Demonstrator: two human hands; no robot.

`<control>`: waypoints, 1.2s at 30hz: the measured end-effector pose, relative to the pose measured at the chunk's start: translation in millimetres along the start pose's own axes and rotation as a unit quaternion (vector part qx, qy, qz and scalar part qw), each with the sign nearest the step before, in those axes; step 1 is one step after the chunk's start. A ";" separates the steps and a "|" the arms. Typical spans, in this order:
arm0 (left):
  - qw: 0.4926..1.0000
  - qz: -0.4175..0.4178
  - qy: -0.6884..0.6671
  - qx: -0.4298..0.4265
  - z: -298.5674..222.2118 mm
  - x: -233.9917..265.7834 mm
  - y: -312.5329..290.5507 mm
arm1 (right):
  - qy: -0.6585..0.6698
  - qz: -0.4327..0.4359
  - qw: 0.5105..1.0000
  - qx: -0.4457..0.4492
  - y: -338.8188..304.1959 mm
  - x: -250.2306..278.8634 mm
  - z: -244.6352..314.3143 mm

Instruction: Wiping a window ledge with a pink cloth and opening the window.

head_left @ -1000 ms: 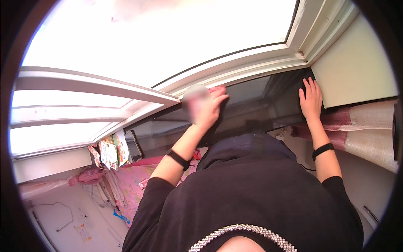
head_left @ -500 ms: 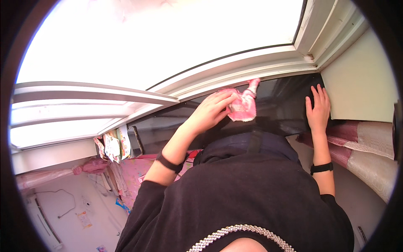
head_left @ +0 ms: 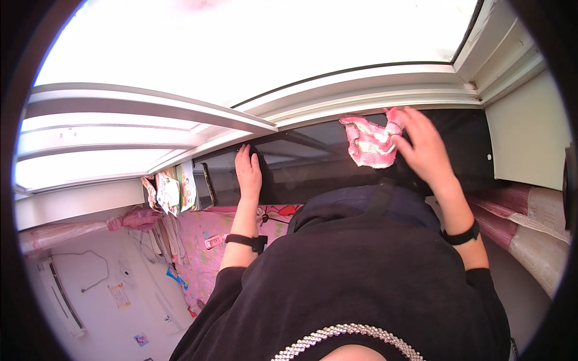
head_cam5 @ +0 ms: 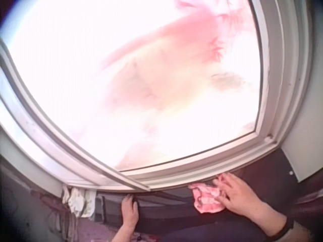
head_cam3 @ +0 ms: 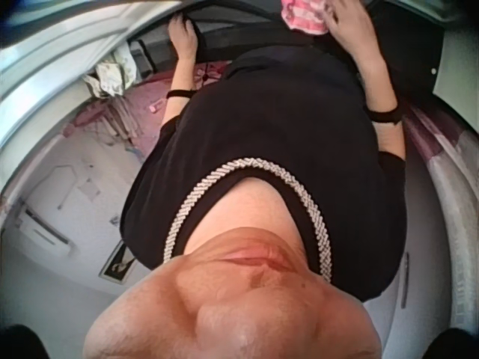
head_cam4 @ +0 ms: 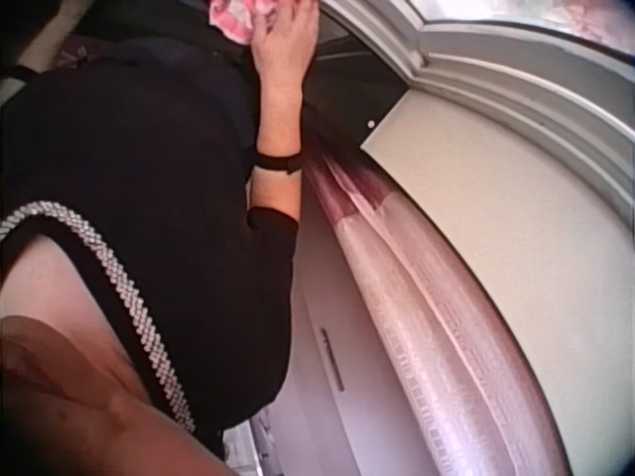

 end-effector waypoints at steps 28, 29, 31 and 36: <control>0.999 -0.026 0.034 -0.002 -11.2 -6.2 -1.6 | -0.282 -0.051 0.955 -0.079 -40.5 21.5 -106.0; 0.999 -0.025 0.035 -0.002 -11.0 -6.0 -1.9 | -0.260 -0.044 0.963 -0.059 -36.5 13.6 -91.9; 0.999 -0.026 0.034 -0.005 -9.7 -6.7 -1.5 | -0.225 -0.036 0.973 -0.030 -29.4 0.1 -64.7; 0.999 -0.032 0.039 -0.008 -11.9 -4.7 -3.4 | -0.116 0.009 0.991 0.070 -21.3 -6.9 -32.2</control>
Point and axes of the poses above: each hand's wrist, its own y-axis towards the middle knuckle, its own x-axis out of the back of the hand, z = x × y, the point moved 4 cm from there along y, towards the middle knuckle, and after that the axes turned 10 degrees about -y, right-handed, at the moved point
